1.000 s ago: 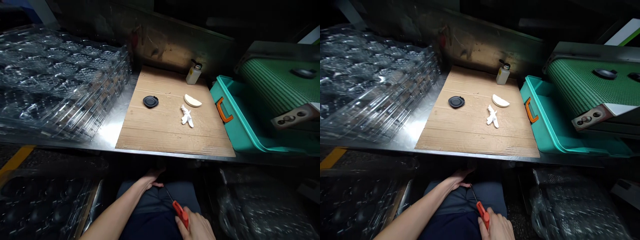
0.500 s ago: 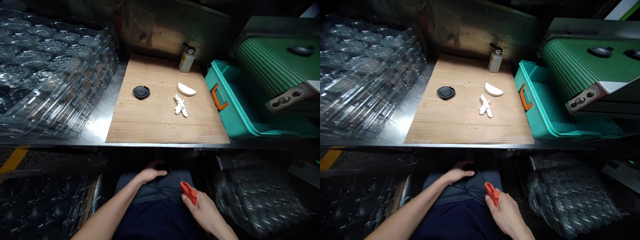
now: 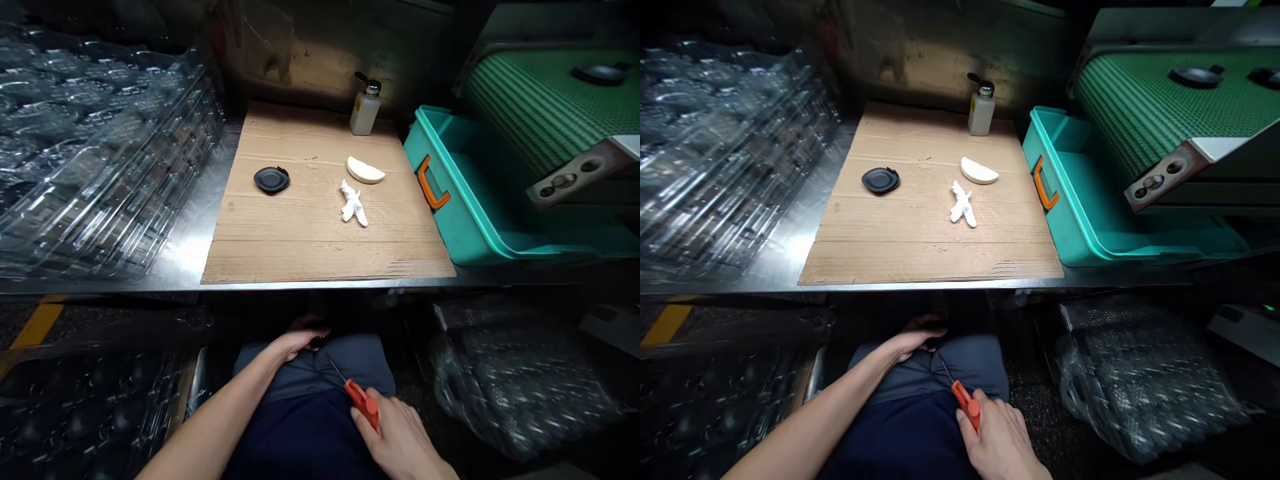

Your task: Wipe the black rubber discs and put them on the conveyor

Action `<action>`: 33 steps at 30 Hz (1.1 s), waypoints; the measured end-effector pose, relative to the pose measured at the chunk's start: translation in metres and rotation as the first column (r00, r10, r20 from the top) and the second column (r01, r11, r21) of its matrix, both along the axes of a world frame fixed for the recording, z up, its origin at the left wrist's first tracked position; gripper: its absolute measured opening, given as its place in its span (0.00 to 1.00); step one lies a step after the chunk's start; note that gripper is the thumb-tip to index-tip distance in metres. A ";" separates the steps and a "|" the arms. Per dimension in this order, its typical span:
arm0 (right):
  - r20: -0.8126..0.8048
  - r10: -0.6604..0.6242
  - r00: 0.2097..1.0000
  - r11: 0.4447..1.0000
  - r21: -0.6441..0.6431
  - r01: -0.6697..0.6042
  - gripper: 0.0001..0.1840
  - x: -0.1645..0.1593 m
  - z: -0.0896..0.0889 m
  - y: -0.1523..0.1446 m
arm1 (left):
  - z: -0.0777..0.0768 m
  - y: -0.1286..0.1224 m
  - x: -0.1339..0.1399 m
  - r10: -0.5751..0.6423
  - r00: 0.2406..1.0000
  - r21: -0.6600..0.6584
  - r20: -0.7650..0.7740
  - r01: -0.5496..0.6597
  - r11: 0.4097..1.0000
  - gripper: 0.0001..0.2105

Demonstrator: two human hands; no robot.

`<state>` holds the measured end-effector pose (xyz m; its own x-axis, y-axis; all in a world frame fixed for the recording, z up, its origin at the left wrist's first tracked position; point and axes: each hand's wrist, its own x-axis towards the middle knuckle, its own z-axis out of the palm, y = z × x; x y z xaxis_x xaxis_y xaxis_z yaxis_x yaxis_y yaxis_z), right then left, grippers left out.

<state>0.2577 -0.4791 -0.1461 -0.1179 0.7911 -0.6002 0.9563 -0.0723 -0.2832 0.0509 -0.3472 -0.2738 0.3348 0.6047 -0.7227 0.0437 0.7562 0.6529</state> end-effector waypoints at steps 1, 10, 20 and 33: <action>0.012 0.014 1.000 1.000 0.018 -0.015 0.19 -0.001 -0.002 0.000 | 0.001 0.001 0.000 0.023 1.000 -0.021 0.011 -0.023 1.000 0.31; -0.017 0.026 1.000 0.995 0.094 -0.024 0.17 -0.001 -0.009 -0.004 | 0.001 0.014 -0.002 0.214 0.971 -0.242 0.102 -0.184 0.953 0.26; -0.278 -0.339 0.899 0.921 0.096 0.377 0.22 0.048 0.005 0.000 | 0.024 0.035 -0.037 0.423 0.886 -0.172 0.190 -0.394 0.903 0.16; -0.923 -0.386 -0.004 -0.329 0.134 0.935 0.31 0.253 -0.013 0.057 | 0.048 -0.012 -0.120 0.562 0.814 -0.167 0.146 -0.539 0.825 0.22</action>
